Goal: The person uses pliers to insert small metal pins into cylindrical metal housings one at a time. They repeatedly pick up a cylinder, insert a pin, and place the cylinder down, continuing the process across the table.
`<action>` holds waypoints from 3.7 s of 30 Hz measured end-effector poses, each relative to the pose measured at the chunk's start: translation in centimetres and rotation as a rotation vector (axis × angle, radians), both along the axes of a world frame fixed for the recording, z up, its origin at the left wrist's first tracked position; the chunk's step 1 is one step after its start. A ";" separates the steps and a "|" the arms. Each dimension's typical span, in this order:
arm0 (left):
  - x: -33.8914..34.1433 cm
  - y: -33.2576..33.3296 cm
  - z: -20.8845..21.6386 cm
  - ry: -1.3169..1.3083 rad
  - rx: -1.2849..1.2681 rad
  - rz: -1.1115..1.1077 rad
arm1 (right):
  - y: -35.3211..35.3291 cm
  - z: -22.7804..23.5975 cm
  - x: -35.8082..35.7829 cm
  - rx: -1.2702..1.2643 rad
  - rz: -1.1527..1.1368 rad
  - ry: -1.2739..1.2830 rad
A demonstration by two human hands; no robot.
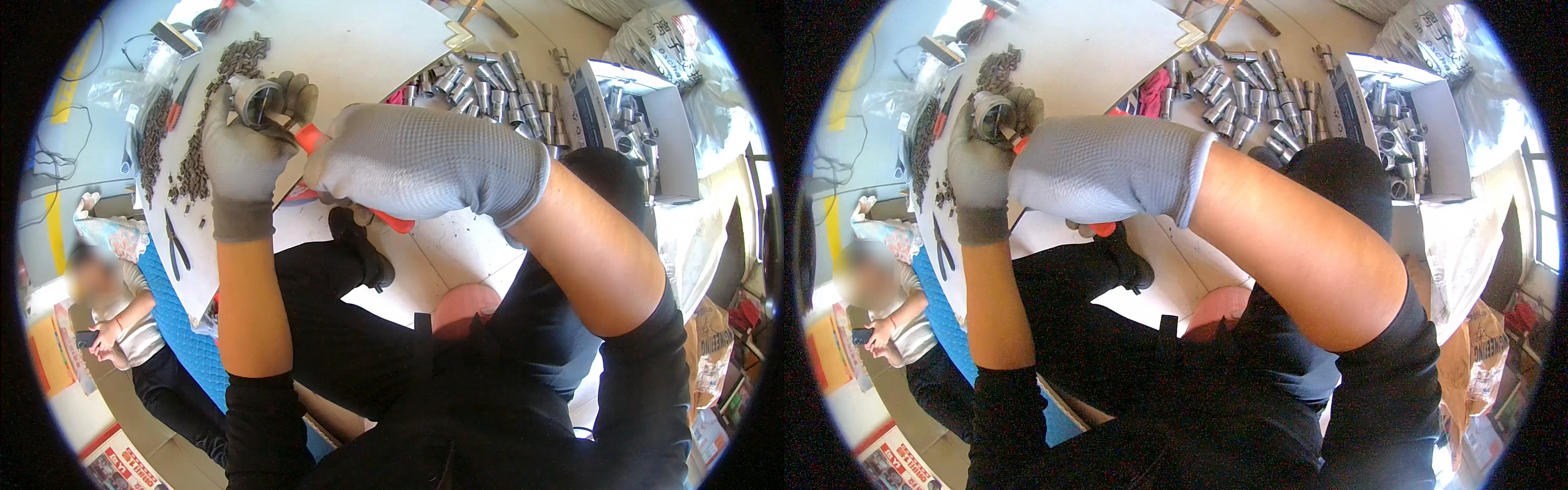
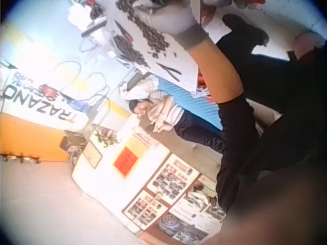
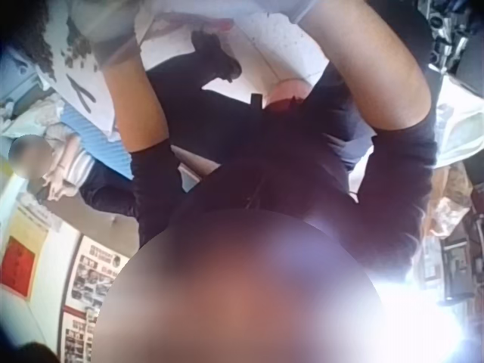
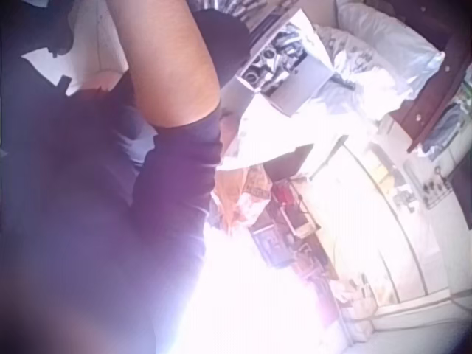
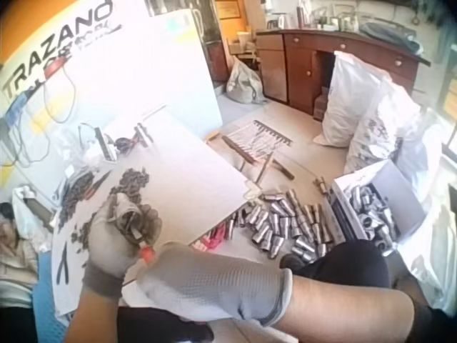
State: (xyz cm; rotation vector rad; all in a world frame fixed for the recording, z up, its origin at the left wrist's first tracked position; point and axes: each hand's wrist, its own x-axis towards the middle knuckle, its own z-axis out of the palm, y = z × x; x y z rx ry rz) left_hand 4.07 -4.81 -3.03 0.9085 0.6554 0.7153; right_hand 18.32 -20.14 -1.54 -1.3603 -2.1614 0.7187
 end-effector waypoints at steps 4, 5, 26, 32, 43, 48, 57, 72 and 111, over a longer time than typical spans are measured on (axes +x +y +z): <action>-0.5 0.2 0.0 -0.224 -0.179 -0.151 | 0.2 -0.5 0.6 0.020 0.016 0.221; -0.5 0.2 0.0 -0.233 -0.109 -0.236 | 0.2 -0.5 0.6 0.006 0.028 0.317; 0.2 0.5 0.6 0.159 -0.095 -0.056 | -1.1 -0.4 2.5 -0.108 0.163 0.382; 0.1 -0.5 0.5 0.381 0.168 -0.101 | -1.0 -1.7 1.0 -0.142 0.126 -0.032; 0.8 0.9 0.5 -0.288 -0.179 -0.110 | -3.0 -0.2 0.4 -0.939 -0.204 1.629; 1.5 0.0 0.7 -0.248 -0.107 -0.066 | -3.4 0.1 0.3 -1.015 -0.209 1.774; 1.4 0.0 0.5 -0.234 -0.212 -0.027 | -3.4 -0.7 0.4 -0.977 -0.198 1.746; 2.5 -0.3 1.1 -0.268 -0.053 0.009 | -4.1 1.5 -0.2 -1.070 0.020 2.106; -2.0 -3.0 2.1 -0.045 0.396 -0.104 | 3.0 -0.6 -2.1 -0.303 -0.485 1.617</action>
